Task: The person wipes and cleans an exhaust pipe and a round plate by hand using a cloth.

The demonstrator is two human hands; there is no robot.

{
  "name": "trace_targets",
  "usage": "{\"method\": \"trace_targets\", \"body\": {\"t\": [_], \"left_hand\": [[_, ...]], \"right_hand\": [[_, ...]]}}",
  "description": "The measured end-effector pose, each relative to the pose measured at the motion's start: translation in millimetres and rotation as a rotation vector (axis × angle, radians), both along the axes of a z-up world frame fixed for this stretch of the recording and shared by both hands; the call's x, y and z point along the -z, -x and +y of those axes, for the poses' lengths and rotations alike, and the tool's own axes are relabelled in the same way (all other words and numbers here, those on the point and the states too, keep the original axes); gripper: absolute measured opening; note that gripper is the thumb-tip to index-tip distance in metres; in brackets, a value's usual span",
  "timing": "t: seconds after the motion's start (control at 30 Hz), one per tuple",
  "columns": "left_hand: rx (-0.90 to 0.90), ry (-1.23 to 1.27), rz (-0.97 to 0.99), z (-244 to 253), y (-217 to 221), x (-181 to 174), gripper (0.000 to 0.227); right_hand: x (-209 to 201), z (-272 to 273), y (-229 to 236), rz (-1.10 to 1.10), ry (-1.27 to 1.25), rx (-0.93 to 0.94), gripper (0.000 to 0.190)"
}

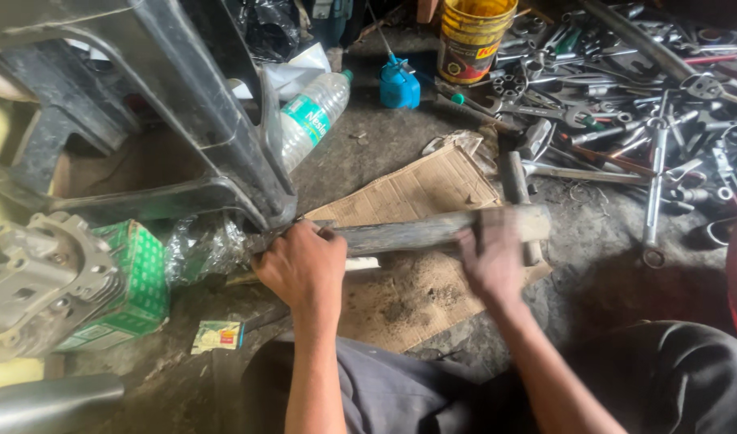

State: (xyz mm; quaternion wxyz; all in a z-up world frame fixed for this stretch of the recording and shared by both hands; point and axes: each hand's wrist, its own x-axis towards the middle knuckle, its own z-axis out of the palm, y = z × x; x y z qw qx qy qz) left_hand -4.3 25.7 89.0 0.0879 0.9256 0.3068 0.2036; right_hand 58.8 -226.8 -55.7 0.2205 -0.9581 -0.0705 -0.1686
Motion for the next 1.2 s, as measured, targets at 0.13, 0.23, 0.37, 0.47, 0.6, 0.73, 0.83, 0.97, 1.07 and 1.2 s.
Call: {"method": "trace_targets", "body": {"t": [0.13, 0.23, 0.37, 0.47, 0.6, 0.73, 0.83, 0.97, 1.07, 1.2], "left_hand": [[0.011, -0.014, -0.015, 1, 0, 1, 0.01], [0.02, -0.051, -0.054, 1, 1, 1, 0.01], [0.014, -0.045, -0.067, -1, 1, 4, 0.009], [0.004, 0.002, -0.02, 3, -3, 5, 0.01], [0.024, -0.085, -0.088, 2, -1, 8, 0.009], [0.0, -0.092, -0.139, 1, 0, 8, 0.008], [0.0, -0.052, -0.136, 2, -1, 5, 0.008], [0.016, -0.053, -0.127, 0, -3, 3, 0.007], [0.024, -0.064, -0.134, 1, 1, 4, 0.006], [0.043, -0.004, -0.132, 1, 2, 6, 0.004]], "right_hand": [[4, 23, 14, -0.124, 0.04, -0.193, 0.074], [-4, -5, -8, 0.104, -0.106, 0.061, 0.066], [-12, -16, -18, 0.07, -0.061, 0.15, 0.065], [-2, 11, 6, 0.017, -0.021, -0.023, 0.073], [7, 13, 4, 0.061, 0.01, 0.05, 0.075], [5, -2, -17, 0.152, 0.027, 0.296, 0.076], [8, 3, -11, 0.114, -0.019, 0.206, 0.081], [13, 12, 7, 0.146, -0.045, 0.082, 0.082], [17, 0, -9, 0.173, -0.034, 0.217, 0.081], [10, -32, -44, 0.195, -0.082, 0.4, 0.08]]}}
